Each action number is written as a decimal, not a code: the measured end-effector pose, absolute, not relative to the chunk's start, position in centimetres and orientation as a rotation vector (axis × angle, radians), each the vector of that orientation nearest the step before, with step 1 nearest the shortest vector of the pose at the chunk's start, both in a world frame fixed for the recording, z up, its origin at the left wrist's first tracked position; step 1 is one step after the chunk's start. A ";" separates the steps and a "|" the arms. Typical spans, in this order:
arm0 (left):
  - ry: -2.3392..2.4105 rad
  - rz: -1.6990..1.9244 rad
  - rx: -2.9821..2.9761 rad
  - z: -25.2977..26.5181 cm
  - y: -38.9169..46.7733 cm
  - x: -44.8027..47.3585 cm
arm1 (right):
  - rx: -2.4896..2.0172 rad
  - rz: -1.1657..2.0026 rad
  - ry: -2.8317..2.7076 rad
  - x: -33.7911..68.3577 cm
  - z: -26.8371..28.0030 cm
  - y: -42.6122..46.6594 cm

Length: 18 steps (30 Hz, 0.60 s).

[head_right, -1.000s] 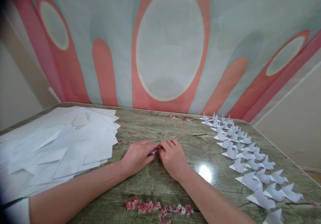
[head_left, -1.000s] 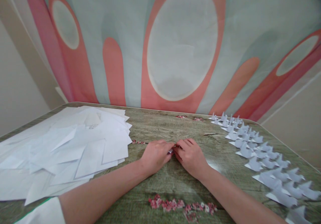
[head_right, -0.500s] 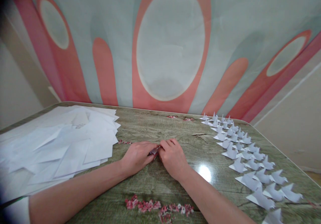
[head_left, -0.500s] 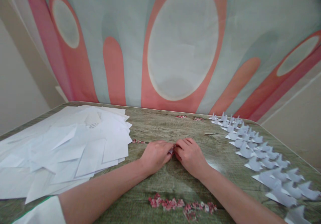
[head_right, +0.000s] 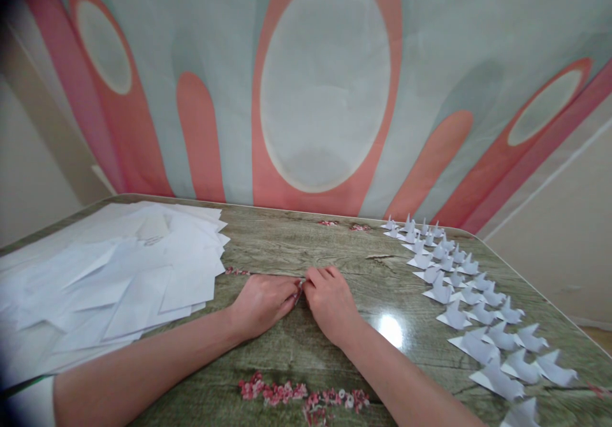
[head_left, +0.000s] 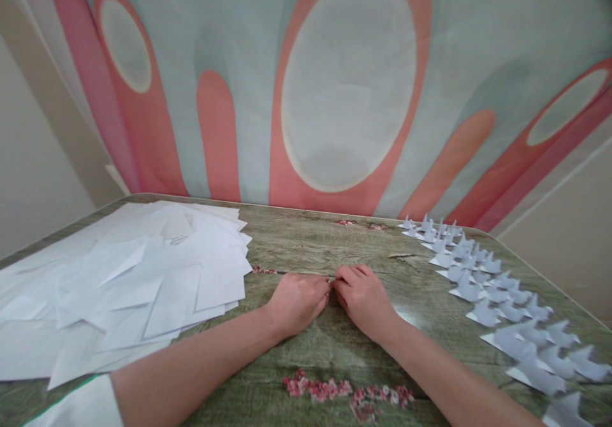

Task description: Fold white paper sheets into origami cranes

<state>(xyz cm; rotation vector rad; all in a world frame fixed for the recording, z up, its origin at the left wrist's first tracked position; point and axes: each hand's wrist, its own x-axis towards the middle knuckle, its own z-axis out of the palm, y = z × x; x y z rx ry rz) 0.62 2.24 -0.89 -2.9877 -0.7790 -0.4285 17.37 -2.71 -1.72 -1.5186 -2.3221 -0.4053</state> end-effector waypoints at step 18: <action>-0.724 -0.399 -3.018 0.5 0.9 0.7 | -1.542 -0.081 -2.147 18.5 -2.9 -3.0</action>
